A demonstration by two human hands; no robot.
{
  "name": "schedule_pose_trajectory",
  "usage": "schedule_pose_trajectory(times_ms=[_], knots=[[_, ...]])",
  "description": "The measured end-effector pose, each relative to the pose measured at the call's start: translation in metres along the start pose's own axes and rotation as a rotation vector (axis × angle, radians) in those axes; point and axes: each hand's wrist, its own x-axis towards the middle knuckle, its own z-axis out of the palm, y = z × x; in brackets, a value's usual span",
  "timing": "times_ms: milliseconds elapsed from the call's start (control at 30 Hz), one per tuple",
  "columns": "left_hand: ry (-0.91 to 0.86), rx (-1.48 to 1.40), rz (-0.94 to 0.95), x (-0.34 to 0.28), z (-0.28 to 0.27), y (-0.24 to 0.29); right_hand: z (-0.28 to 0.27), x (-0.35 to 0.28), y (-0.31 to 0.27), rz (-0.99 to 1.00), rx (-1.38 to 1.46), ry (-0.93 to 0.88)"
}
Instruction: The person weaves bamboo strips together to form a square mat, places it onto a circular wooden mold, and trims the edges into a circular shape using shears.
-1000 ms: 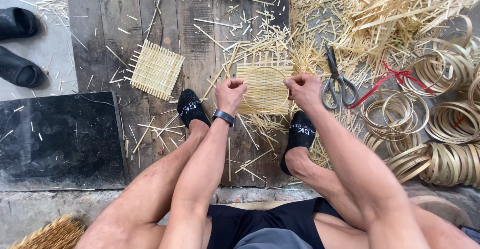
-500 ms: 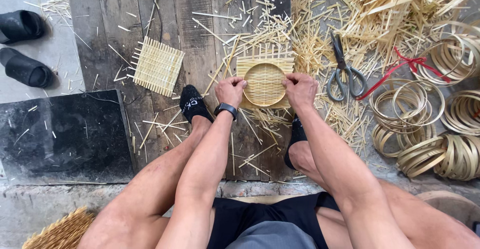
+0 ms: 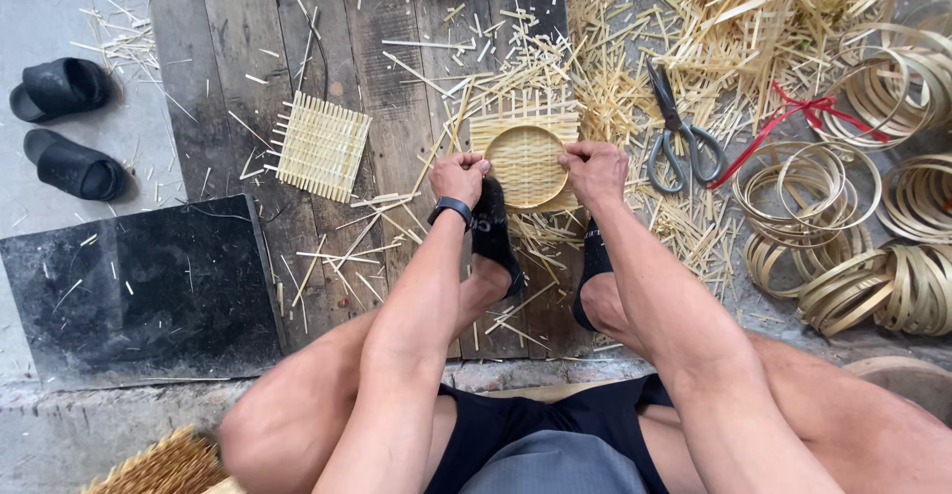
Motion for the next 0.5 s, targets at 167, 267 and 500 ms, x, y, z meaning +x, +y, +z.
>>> schedule_pose_trajectory(times_ms=[167,267,500], knots=[[-0.074,-0.075,-0.026,0.012,-0.001,-0.002,-0.002,0.003,0.000,-0.059,-0.005,0.000],[-0.096,-0.086,-0.002,0.007,-0.008,0.003,-0.002,0.001,0.000,-0.016,-0.030,-0.031],[-0.113,-0.148,-0.066,0.006,-0.005,-0.001,-0.002,0.011,0.007,0.016,-0.026,-0.080]])
